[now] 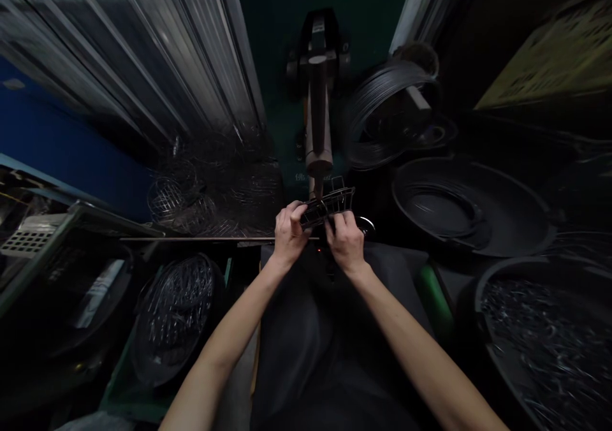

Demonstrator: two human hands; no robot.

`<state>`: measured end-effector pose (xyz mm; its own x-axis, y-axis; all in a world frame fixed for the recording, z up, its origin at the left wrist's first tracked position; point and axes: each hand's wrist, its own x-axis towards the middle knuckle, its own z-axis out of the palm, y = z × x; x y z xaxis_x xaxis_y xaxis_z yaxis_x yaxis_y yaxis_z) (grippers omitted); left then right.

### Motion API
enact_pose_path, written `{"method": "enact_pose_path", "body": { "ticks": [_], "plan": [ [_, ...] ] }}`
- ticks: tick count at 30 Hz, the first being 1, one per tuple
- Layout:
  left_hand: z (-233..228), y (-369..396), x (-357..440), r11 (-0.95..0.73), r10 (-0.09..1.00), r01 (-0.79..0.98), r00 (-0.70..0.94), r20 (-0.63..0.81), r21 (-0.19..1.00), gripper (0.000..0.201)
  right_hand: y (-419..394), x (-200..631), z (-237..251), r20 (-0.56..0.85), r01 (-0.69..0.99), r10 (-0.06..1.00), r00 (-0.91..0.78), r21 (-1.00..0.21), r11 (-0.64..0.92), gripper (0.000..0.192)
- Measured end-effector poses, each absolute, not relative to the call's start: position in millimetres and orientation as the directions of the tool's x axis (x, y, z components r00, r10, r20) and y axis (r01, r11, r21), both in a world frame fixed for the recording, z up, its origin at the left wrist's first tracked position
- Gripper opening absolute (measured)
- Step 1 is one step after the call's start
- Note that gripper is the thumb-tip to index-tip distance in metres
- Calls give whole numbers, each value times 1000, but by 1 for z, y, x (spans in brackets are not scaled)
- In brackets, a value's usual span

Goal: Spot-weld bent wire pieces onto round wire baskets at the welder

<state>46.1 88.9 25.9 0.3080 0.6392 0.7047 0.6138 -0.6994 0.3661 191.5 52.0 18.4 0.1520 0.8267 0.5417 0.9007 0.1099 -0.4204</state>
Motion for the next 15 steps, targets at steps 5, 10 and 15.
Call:
{"method": "enact_pose_path", "body": {
  "ticks": [5,10,15],
  "plan": [
    [25,87,47,-666,666,647,292,686,372,64,51,189,20,551,901,816,174,-423,93,26],
    [21,89,47,-686,648,620,284,706,380,69,51,189,21,528,872,828,191,-478,104,30],
    [20,91,46,-701,670,542,279,688,463,64,42,197,31,569,797,785,247,-580,169,38]
  ]
}}
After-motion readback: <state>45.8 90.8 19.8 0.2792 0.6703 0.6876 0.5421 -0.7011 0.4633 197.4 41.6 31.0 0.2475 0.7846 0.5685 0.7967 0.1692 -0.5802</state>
